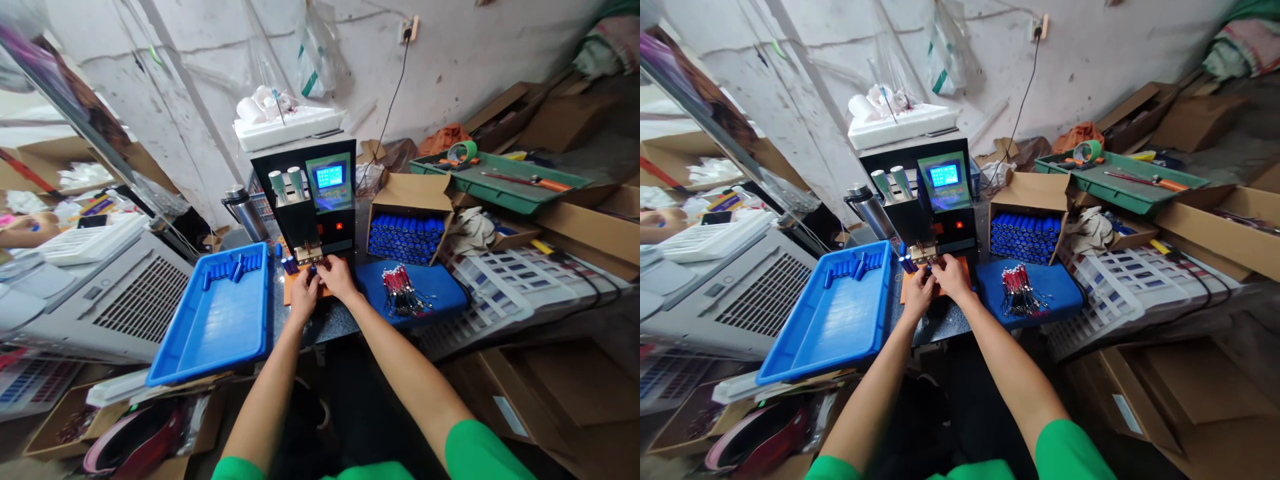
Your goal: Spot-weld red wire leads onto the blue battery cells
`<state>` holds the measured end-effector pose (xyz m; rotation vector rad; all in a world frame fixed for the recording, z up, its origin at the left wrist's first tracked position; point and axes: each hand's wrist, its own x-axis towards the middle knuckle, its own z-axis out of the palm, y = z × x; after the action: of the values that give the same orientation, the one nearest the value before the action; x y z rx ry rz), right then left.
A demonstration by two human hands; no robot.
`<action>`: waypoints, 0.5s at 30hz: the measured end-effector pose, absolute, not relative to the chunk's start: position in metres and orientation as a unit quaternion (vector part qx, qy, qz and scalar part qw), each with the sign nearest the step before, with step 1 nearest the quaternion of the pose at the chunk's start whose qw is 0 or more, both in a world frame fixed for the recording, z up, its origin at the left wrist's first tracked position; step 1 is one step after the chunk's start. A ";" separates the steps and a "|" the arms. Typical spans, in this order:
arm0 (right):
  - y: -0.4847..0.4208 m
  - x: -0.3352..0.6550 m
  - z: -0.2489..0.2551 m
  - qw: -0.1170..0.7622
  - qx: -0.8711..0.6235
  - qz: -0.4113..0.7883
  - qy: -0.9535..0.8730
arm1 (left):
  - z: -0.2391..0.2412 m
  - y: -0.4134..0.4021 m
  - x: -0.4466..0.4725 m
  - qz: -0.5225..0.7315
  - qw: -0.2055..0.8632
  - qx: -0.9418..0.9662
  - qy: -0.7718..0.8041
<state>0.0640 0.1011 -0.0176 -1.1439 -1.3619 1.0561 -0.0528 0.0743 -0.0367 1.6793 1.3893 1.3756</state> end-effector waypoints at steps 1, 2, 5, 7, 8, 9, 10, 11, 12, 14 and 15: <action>0.101 0.064 -0.017 0.511 -0.475 0.439 -0.566 | -0.036 0.074 -0.052 0.514 0.278 0.626 0.517; 0.101 0.064 -0.017 0.512 -0.475 0.438 -0.566 | -0.035 0.074 -0.052 0.514 0.276 0.626 0.516; 0.101 0.064 -0.017 0.514 -0.472 0.439 -0.565 | -0.034 0.073 -0.051 0.510 0.268 0.627 0.523; 0.102 0.064 -0.018 0.512 -0.473 0.440 -0.566 | -0.033 0.072 -0.052 0.504 0.264 0.627 0.532; 0.102 0.064 -0.018 0.510 -0.475 0.438 -0.568 | -0.033 0.072 -0.052 0.501 0.264 0.626 0.535; 0.103 0.064 -0.019 0.508 -0.478 0.434 -0.571 | -0.033 0.072 -0.052 0.499 0.263 0.627 0.537; 0.103 0.065 -0.019 0.506 -0.481 0.430 -0.573 | -0.033 0.071 -0.052 0.498 0.261 0.627 0.538; 0.103 0.065 -0.019 0.505 -0.483 0.427 -0.575 | -0.033 0.071 -0.052 0.498 0.259 0.628 0.539; 0.103 0.065 -0.019 0.503 -0.484 0.426 -0.576 | -0.033 0.071 -0.052 0.497 0.256 0.629 0.540; 0.102 0.065 -0.019 0.503 -0.480 0.428 -0.577 | -0.033 0.071 -0.052 0.495 0.253 0.632 0.540; 0.102 0.065 -0.018 0.504 -0.478 0.430 -0.577 | -0.034 0.071 -0.053 0.495 0.252 0.633 0.539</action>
<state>0.0650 0.1019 -0.0183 -1.1534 -1.3924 1.0372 -0.0526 0.0714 -0.0336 1.7220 1.4648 1.3475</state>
